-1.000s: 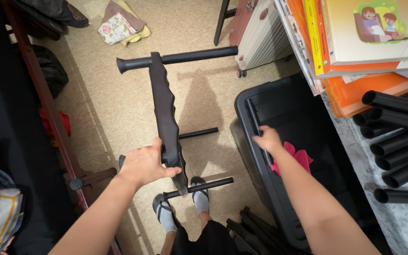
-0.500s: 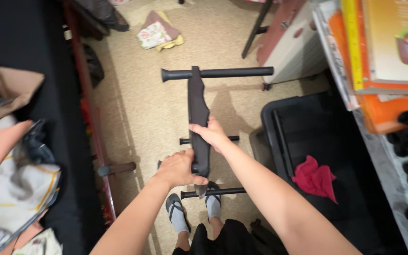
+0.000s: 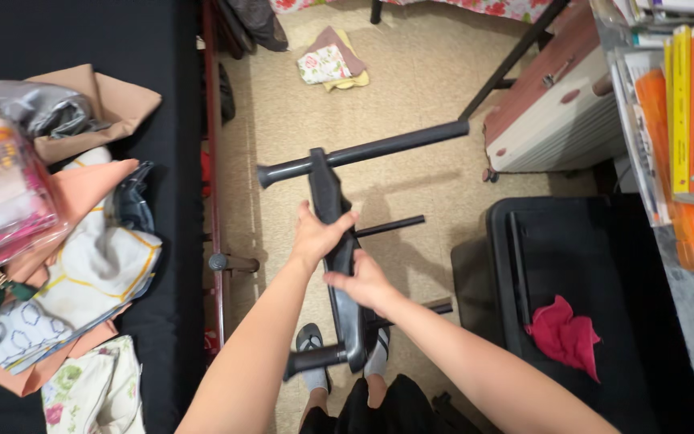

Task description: The person wipes a black plastic tray with a pink cloth, then attaches several black cylindrical rods to a vertical frame. The tray is cleaned on both sides and the rods are inserted into slots on the frame.

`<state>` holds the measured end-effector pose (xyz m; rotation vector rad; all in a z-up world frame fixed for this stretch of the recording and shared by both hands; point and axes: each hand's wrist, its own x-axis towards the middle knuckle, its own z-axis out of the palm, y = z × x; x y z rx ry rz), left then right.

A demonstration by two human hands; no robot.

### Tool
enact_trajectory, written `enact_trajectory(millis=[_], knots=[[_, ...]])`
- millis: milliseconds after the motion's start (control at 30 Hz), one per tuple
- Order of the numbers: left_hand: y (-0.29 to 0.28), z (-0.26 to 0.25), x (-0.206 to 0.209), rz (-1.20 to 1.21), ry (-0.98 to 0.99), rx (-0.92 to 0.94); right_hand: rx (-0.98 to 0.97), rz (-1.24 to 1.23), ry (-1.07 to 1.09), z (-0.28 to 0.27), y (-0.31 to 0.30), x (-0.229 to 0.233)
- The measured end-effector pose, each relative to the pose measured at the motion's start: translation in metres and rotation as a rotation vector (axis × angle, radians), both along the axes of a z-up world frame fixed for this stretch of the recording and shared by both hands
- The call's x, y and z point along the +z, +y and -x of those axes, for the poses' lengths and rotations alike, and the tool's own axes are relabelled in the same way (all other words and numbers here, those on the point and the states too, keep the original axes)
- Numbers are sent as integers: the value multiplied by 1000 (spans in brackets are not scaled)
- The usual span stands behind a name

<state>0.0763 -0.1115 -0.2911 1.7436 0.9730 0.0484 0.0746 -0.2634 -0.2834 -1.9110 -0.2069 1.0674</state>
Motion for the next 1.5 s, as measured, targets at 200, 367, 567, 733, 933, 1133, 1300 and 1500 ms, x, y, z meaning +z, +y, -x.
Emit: enact_trajectory(millis=[200,367,567,733,933,1133,1300,1500], knots=[[36,3,41,-42,91,276,249,-158,-24,19,11,47],[50,36,56,-124,33,270,699,24,-930,-17,18,119],[39,87,91,-198,-103,118,679,67,-1770,-63,33,188],[44,115,142,-198,-124,68,717,358,-1492,-62,43,204],[56,135,181,-255,14,95,699,397,-1453,-46,57,211],[72,150,166,-187,122,103,870,435,-1312,-26,73,208],[56,153,141,-201,45,74,926,497,-349,-42,72,218],[70,165,146,-94,124,145,836,241,-1472,-17,46,210]])
